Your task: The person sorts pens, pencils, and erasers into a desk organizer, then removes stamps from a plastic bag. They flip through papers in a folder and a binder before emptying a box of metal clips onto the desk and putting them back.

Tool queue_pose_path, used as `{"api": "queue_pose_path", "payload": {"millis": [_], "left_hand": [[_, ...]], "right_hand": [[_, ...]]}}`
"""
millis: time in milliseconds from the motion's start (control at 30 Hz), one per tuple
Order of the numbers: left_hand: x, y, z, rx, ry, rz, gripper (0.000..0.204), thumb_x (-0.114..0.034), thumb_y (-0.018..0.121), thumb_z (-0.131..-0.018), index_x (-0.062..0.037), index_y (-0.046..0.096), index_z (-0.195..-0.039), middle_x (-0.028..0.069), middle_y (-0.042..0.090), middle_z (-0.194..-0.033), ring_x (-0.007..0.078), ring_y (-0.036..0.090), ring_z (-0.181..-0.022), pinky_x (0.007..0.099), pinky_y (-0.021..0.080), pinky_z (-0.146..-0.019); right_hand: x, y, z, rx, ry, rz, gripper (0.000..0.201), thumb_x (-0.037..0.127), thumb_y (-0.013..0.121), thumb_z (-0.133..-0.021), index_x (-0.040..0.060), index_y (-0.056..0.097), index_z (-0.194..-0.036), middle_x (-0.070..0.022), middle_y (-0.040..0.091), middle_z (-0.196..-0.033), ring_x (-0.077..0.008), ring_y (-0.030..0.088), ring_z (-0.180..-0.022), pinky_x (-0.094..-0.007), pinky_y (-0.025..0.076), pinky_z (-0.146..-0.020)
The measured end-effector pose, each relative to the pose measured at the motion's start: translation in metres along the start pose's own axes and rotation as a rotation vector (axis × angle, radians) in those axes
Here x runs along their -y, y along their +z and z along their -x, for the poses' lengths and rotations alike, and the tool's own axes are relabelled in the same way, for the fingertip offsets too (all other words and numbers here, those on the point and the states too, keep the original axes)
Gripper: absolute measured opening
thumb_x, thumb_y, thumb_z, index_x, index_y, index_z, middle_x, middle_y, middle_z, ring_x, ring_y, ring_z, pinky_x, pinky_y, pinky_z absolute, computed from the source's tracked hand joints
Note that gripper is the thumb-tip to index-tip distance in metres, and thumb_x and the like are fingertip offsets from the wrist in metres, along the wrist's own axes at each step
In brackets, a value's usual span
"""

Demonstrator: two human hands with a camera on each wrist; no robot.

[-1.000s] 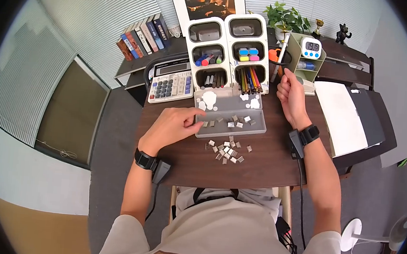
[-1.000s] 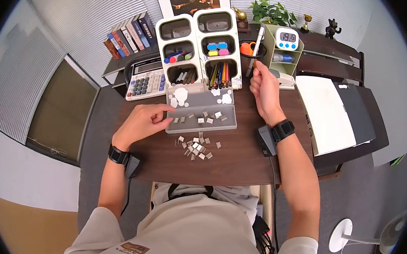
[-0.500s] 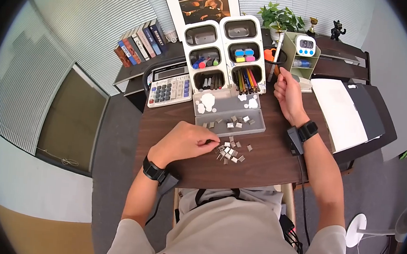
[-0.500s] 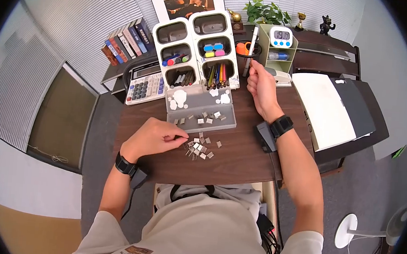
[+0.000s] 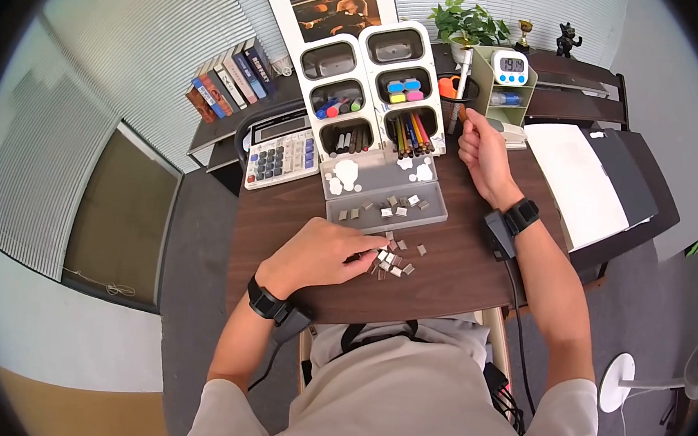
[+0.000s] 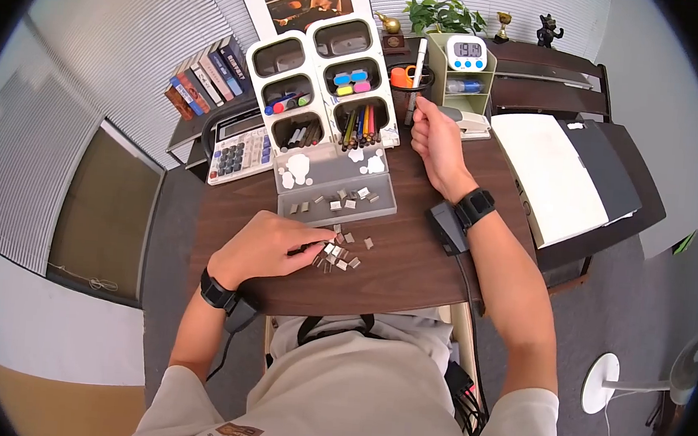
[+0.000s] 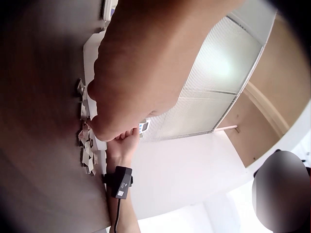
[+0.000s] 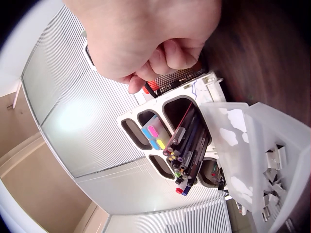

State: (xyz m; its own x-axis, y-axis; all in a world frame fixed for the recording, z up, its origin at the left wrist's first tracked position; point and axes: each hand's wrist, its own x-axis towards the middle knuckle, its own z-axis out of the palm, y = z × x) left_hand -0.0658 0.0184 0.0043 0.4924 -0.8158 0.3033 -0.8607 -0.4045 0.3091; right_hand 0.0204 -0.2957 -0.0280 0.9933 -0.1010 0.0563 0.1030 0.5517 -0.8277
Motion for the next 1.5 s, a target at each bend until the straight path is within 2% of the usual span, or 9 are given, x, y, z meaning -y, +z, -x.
{"api": "queue_pose_path", "payload": {"millis": [33, 167, 233, 333, 933, 1167, 1500], "left_hand": [[-0.001, -0.001, -0.001, 0.055, -0.026, -0.012, 0.02, -0.018, 0.071, -0.091, -0.013, 0.079, -0.109, 0.0098, 0.077, -0.087, 0.0294, 0.071, -0.072, 0.0381, 0.056, -0.063], [0.0, 0.001, -0.001, 0.008, 0.007, 0.011, 0.019, -0.018, 0.071, -0.091, -0.0129, 0.079, -0.108, 0.0089, 0.076, -0.084, 0.0292, 0.07, -0.072, 0.0384, 0.055, -0.063], [-0.005, -0.003, -0.004, 0.079, -0.019, 0.023, 0.018, -0.018, 0.072, -0.091, -0.0125, 0.079, -0.107, 0.0081, 0.074, -0.081, 0.0288, 0.069, -0.07, 0.0384, 0.054, -0.062], [-0.006, -0.002, -0.004, 0.099, -0.009, 0.066, 0.018, -0.019, 0.073, -0.091, -0.0122, 0.079, -0.106, 0.0076, 0.073, -0.079, 0.0282, 0.068, -0.068, 0.0382, 0.053, -0.061], [-0.009, -0.005, -0.003, 0.141, -0.093, 0.08, 0.018, -0.021, 0.075, -0.089, -0.0113, 0.079, -0.103, 0.0076, 0.076, -0.085, 0.0235, 0.069, -0.065, 0.0342, 0.053, -0.06], [-0.007, -0.004, -0.002, 0.129, -0.086, 0.088, 0.015, -0.021, 0.076, -0.09, -0.0106, 0.08, -0.1, 0.0075, 0.076, -0.085, 0.0248, 0.069, -0.065, 0.0341, 0.053, -0.059], [-0.003, 0.002, -0.003, 0.007, 0.011, 0.04, 0.01, -0.019, 0.076, -0.09, -0.0093, 0.078, -0.093, 0.0069, 0.075, -0.08, 0.0267, 0.069, -0.067, 0.0354, 0.054, -0.059]], "right_hand": [[0.0, 0.0, 0.0, -0.003, -0.003, -0.002, 0.032, 0.033, 0.06, -0.106, 0.0146, 0.051, -0.081, 0.0112, 0.028, -0.062, -0.0036, 0.024, -0.051, -0.0238, 0.02, -0.048], [-0.001, 0.0, 0.0, -0.002, 0.002, -0.011, 0.032, 0.032, 0.059, -0.107, 0.0145, 0.051, -0.081, 0.0112, 0.028, -0.062, -0.0036, 0.023, -0.051, -0.0238, 0.02, -0.048], [0.0, -0.001, 0.0, -0.001, 0.0, -0.016, 0.032, 0.032, 0.059, -0.107, 0.0144, 0.052, -0.081, 0.0112, 0.029, -0.062, -0.0035, 0.024, -0.051, -0.0238, 0.02, -0.048], [0.0, 0.001, 0.001, -0.003, 0.004, -0.026, 0.032, 0.031, 0.059, -0.106, 0.0142, 0.052, -0.081, 0.0112, 0.029, -0.062, -0.0033, 0.024, -0.051, -0.0237, 0.02, -0.048], [-0.002, 0.001, 0.001, 0.022, 0.007, -0.019, 0.032, 0.031, 0.06, -0.106, 0.0147, 0.052, -0.08, 0.0113, 0.031, -0.062, -0.0033, 0.024, -0.05, -0.0238, 0.02, -0.047], [-0.001, 0.001, 0.0, 0.017, 0.013, -0.013, 0.031, 0.031, 0.061, -0.106, 0.0148, 0.052, -0.08, 0.0112, 0.03, -0.062, -0.0031, 0.025, -0.051, -0.0238, 0.02, -0.048], [0.0, 0.003, 0.001, 0.015, 0.022, 0.003, 0.032, 0.032, 0.06, -0.106, 0.0144, 0.052, -0.08, 0.0112, 0.03, -0.062, -0.0032, 0.025, -0.051, -0.0239, 0.021, -0.048]]}}
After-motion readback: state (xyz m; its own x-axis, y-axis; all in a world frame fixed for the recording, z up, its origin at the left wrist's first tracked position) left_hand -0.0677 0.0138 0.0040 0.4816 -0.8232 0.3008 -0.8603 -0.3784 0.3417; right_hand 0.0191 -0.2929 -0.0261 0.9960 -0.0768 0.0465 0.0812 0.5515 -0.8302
